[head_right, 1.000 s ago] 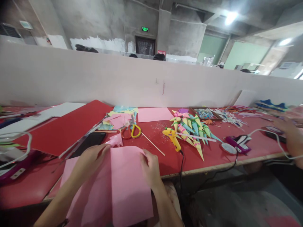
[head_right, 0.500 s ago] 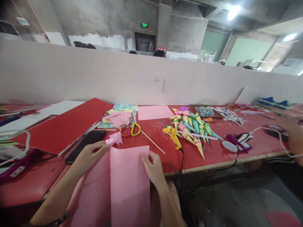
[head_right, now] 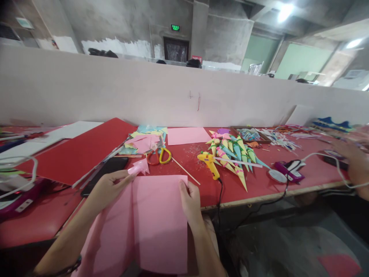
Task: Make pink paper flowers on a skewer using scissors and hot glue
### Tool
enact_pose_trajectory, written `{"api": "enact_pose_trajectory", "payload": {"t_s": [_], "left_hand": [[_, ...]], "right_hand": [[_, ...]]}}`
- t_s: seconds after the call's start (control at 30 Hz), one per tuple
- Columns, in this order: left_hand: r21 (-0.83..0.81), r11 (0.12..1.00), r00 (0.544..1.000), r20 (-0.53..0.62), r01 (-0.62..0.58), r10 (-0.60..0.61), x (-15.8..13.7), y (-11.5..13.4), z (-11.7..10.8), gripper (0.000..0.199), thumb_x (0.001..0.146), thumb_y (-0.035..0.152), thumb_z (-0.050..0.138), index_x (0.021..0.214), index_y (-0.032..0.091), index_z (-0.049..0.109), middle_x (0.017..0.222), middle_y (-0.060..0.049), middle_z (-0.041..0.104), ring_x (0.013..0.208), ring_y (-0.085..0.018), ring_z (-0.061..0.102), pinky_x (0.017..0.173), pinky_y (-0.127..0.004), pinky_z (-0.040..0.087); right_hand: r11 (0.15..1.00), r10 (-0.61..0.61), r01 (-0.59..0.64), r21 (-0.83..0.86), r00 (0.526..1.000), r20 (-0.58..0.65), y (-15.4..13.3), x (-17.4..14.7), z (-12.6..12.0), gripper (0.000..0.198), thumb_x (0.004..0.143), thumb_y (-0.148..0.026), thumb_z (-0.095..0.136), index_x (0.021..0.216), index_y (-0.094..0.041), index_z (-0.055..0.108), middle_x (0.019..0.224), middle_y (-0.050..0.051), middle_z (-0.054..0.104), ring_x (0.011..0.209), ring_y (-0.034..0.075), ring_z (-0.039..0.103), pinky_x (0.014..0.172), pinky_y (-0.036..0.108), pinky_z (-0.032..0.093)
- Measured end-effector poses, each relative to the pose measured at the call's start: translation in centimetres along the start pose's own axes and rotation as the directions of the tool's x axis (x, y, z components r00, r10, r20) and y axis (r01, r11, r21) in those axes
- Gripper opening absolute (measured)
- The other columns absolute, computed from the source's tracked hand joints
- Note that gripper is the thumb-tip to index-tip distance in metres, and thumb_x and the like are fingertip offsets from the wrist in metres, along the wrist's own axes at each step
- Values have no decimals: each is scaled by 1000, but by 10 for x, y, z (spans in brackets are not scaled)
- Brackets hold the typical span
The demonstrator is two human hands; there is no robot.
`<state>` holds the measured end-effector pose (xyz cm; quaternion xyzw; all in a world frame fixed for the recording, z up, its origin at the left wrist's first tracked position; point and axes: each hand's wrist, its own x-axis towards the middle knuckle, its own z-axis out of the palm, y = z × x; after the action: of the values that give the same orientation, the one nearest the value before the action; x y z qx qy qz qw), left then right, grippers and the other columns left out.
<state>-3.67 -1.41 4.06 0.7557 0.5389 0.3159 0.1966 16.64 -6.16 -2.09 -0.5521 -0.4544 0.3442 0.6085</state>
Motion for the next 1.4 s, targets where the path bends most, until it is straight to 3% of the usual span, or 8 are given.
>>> {"api": "enact_pose_trajectory", "payload": {"t_s": [0.2, 0.5, 0.77, 0.9, 1.1, 1.4], "left_hand": [[-56, 998, 997, -81, -3, -1, 0, 4, -1, 37, 73, 44, 40, 48, 20, 26, 52, 5, 23, 50, -9, 27, 47, -21, 25], [-36, 999, 994, -113, 2, -6, 1, 6, -1, 37, 71, 44, 40, 46, 20, 27, 51, 5, 23, 49, -9, 26, 46, -21, 24], [42, 999, 992, -126, 2, 4, 0, 0, -2, 39, 74, 45, 40, 47, 19, 29, 52, 5, 23, 50, -9, 27, 47, -21, 23], [65, 997, 997, -66, -45, 50, -2, -6, -10, 37, 74, 44, 42, 48, 19, 36, 51, 5, 31, 51, -10, 33, 48, -20, 27], [148, 986, 997, -9, -77, 79, -7, -17, -19, 39, 75, 44, 41, 48, 19, 27, 49, 5, 27, 48, -10, 30, 46, -21, 25], [165, 986, 995, -83, -32, 46, -8, -15, -25, 39, 75, 46, 39, 48, 20, 28, 48, 5, 27, 47, -10, 30, 45, -21, 25]], "right_hand": [[1000, 2, -1, -6, 1000, 26, -1, -2, 0, 37, 75, -49, 42, 55, -18, 39, 52, -5, 30, 50, 9, 29, 44, 21, 25], [996, -54, 55, -77, 999, 7, 2, -4, 0, 37, 77, -46, 41, 53, -20, 31, 50, -6, 24, 48, 8, 26, 43, 21, 21], [994, -68, 67, -85, 998, -7, 2, -4, 0, 37, 77, -46, 41, 52, -20, 30, 51, -6, 23, 48, 8, 25, 44, 21, 21], [995, -56, 53, -86, 998, -27, 5, -1, -2, 37, 77, -46, 41, 54, -20, 31, 51, -6, 23, 48, 8, 26, 44, 21, 22], [990, -88, 85, -109, 996, -24, 10, 3, -4, 36, 77, -44, 43, 52, -20, 31, 51, -6, 24, 49, 8, 26, 44, 21, 22], [988, -71, 61, -141, 996, -63, 12, 7, -9, 38, 77, -47, 41, 53, -18, 37, 53, -5, 29, 51, 9, 30, 46, 21, 26]]}}
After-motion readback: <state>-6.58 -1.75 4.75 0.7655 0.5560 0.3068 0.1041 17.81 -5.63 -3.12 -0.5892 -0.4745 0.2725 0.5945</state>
